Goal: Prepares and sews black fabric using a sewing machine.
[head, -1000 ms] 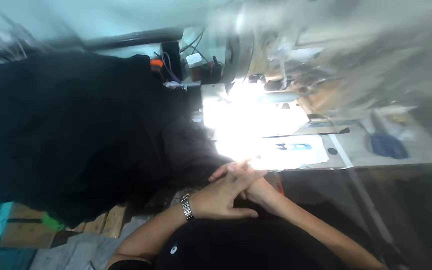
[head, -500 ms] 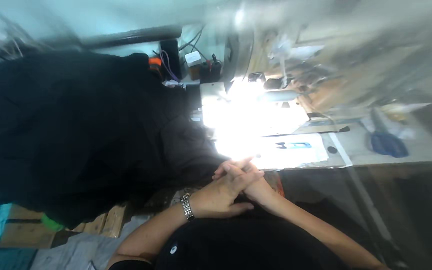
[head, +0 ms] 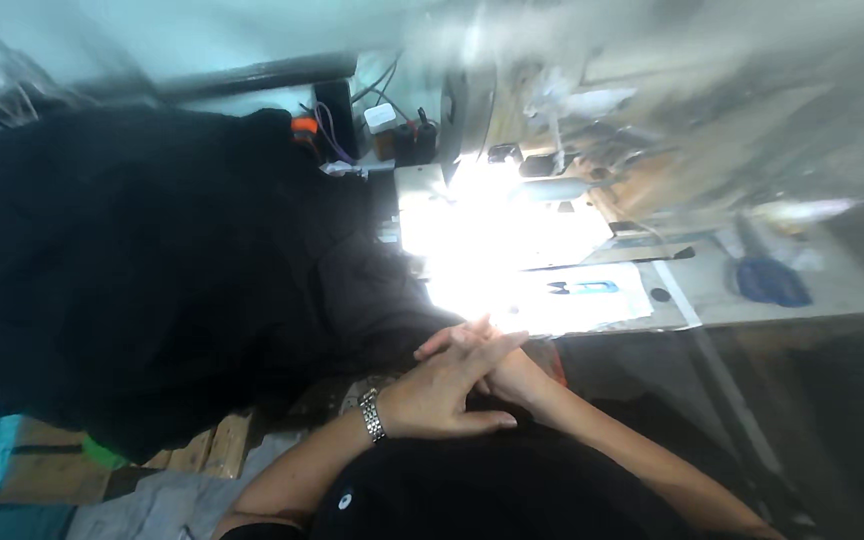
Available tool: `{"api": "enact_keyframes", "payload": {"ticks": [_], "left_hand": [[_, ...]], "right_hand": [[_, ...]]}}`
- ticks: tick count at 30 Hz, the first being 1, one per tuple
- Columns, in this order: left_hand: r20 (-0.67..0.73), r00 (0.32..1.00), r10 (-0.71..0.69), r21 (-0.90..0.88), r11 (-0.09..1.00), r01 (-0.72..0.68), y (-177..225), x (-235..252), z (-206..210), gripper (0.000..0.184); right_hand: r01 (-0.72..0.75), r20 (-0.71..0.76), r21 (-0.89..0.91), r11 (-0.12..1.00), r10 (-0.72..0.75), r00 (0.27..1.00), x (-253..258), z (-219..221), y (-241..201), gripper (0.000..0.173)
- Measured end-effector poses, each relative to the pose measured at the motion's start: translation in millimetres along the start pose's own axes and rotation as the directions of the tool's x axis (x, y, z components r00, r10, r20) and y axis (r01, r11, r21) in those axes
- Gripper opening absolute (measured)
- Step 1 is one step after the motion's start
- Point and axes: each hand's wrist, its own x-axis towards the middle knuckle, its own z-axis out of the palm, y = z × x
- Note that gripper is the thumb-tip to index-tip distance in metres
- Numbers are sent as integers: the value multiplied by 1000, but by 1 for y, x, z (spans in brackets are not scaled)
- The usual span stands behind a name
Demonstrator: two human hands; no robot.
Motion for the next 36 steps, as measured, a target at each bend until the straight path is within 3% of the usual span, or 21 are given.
{"api": "enact_keyframes", "payload": {"ticks": [2, 4, 10, 18, 24, 25, 27, 28, 30, 31, 33, 34, 36], "left_hand": [[-121, 975, 186, -42, 980, -192, -26, 0, 14, 81], [-171, 943, 284, -37, 955, -295, -40, 2, 20, 75], [-169, 936, 310, 13, 950, -312, -44, 4, 24, 71], [-168, 935, 314, 35, 949, -312, -40, 2, 23, 79], [-118, 973, 197, 5, 980, -198, -26, 2, 19, 87], [-58, 996, 69, 14, 998, -69, -3, 3, 8, 85], [115, 954, -276, 15, 961, 276, 52, 14, -21, 87], [78, 955, -285, 22, 959, 284, 51, 13, -20, 89], [-151, 986, -77, -2, 997, 77, 16, 3, -2, 89], [-147, 987, -61, 0, 998, 62, 12, 2, -1, 89], [20, 983, -181, -4, 983, 181, 28, 5, -13, 89], [-32, 996, -88, -4, 996, 88, 14, 2, -5, 87], [-255, 946, 202, -7, 978, -211, -31, 3, 22, 82]], "right_hand": [[251, 124, 113, 961, -265, 956, 14, -11, 27, 31], [364, 154, 145, 920, -384, 910, 23, -16, 36, 29], [503, 21, 101, 858, -508, 861, 22, -8, 37, 21], [475, -83, 33, 879, -471, 878, 18, -1, 35, 16], [410, -85, -51, 911, -413, 907, 15, -1, 27, 16], [343, -93, -86, 936, -350, 932, 6, 2, 12, 17], [203, -91, -103, 974, -213, 973, -13, 8, -22, 22], [265, -12, -19, 964, -265, 964, -9, 2, -14, 29], [392, 141, 239, 889, -431, 891, 12, -16, 20, 53], [334, 116, 247, 909, -370, 922, 6, -14, 12, 59], [139, 8, 184, 973, -143, 990, -13, -1, -20, 59], [143, 51, 251, 957, -160, 986, -8, -6, -10, 62], [190, 177, 395, 899, -277, 944, 18, -24, 33, 70]]}}
